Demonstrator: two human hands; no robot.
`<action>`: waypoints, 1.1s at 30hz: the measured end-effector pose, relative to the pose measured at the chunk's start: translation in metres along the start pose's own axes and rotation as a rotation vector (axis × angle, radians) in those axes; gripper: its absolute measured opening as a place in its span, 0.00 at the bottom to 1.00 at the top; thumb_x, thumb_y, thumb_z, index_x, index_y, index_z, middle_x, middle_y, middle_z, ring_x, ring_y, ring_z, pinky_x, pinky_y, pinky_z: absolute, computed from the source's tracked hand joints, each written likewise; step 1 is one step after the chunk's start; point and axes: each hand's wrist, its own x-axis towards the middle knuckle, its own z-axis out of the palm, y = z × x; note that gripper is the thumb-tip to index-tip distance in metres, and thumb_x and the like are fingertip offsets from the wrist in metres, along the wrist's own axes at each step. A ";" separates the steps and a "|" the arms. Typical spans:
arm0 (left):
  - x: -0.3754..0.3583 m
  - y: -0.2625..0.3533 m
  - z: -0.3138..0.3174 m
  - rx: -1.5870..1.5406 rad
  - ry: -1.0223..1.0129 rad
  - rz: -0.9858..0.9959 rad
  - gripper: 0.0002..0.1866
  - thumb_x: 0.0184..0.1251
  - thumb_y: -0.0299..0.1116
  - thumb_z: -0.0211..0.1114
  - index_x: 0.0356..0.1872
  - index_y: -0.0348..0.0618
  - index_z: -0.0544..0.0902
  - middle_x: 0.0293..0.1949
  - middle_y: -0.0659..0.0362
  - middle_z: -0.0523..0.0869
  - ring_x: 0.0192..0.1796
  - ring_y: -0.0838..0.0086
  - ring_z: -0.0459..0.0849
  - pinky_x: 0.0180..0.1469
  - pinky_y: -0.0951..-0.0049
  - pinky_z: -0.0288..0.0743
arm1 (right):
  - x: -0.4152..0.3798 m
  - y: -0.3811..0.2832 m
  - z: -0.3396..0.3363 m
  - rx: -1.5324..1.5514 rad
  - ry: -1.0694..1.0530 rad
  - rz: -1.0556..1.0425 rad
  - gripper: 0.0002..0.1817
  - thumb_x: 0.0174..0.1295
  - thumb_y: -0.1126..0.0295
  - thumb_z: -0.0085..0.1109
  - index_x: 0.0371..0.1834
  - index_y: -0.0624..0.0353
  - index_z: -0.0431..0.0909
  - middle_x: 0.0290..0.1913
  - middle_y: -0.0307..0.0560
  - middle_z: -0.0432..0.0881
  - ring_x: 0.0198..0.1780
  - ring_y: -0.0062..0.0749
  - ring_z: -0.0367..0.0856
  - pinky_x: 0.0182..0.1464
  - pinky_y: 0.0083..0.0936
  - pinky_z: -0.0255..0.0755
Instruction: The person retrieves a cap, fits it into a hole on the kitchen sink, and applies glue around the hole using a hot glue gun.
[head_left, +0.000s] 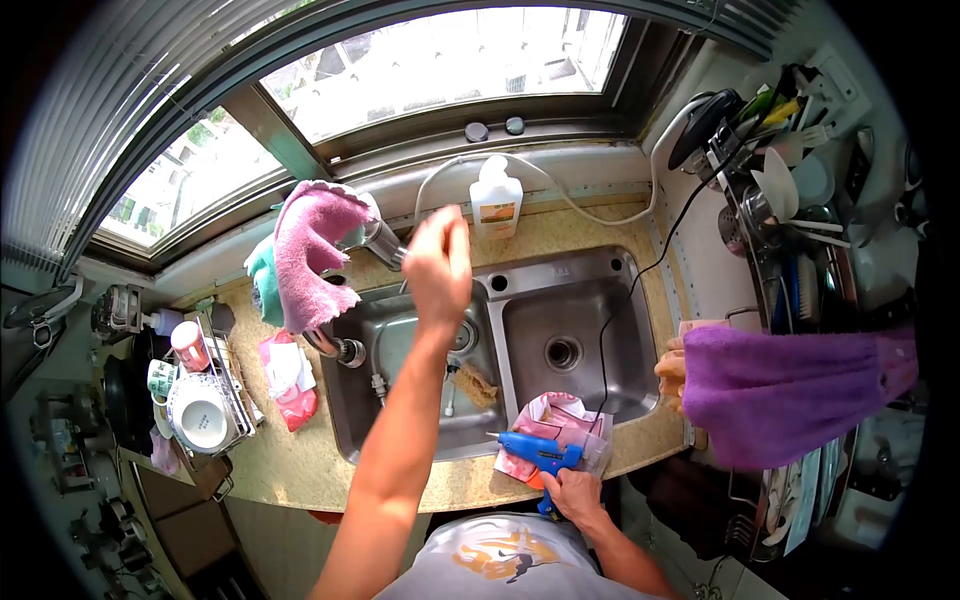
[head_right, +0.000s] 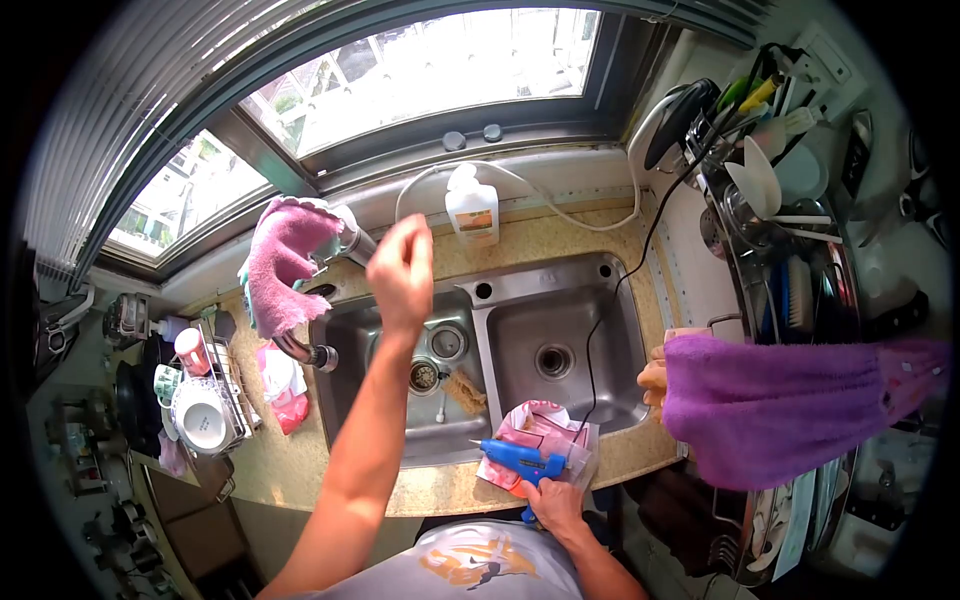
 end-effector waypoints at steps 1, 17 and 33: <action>0.031 0.000 0.016 -0.011 0.038 -0.060 0.10 0.74 0.28 0.67 0.49 0.33 0.89 0.44 0.43 0.92 0.42 0.55 0.92 0.49 0.60 0.84 | 0.000 -0.004 -0.003 0.052 0.047 0.019 0.28 0.71 0.43 0.62 0.24 0.57 0.84 0.27 0.59 0.87 0.31 0.59 0.88 0.35 0.54 0.79; 0.157 -0.081 0.111 0.229 -0.200 -0.189 0.09 0.58 0.37 0.81 0.38 0.47 0.94 0.36 0.58 0.95 0.38 0.68 0.93 0.47 0.66 0.85 | 0.011 0.027 -0.038 0.543 0.261 0.119 0.20 0.73 0.64 0.65 0.25 0.67 0.77 0.20 0.58 0.74 0.20 0.40 0.74 0.27 0.40 0.67; -0.141 -0.120 0.049 -0.237 -0.372 -0.853 0.14 0.64 0.30 0.79 0.46 0.31 0.90 0.37 0.56 0.94 0.37 0.80 0.89 0.42 0.77 0.83 | 0.303 -0.068 -0.073 1.130 -0.001 -0.106 0.16 0.71 0.69 0.66 0.56 0.69 0.85 0.41 0.46 0.91 0.39 0.24 0.89 0.41 0.23 0.85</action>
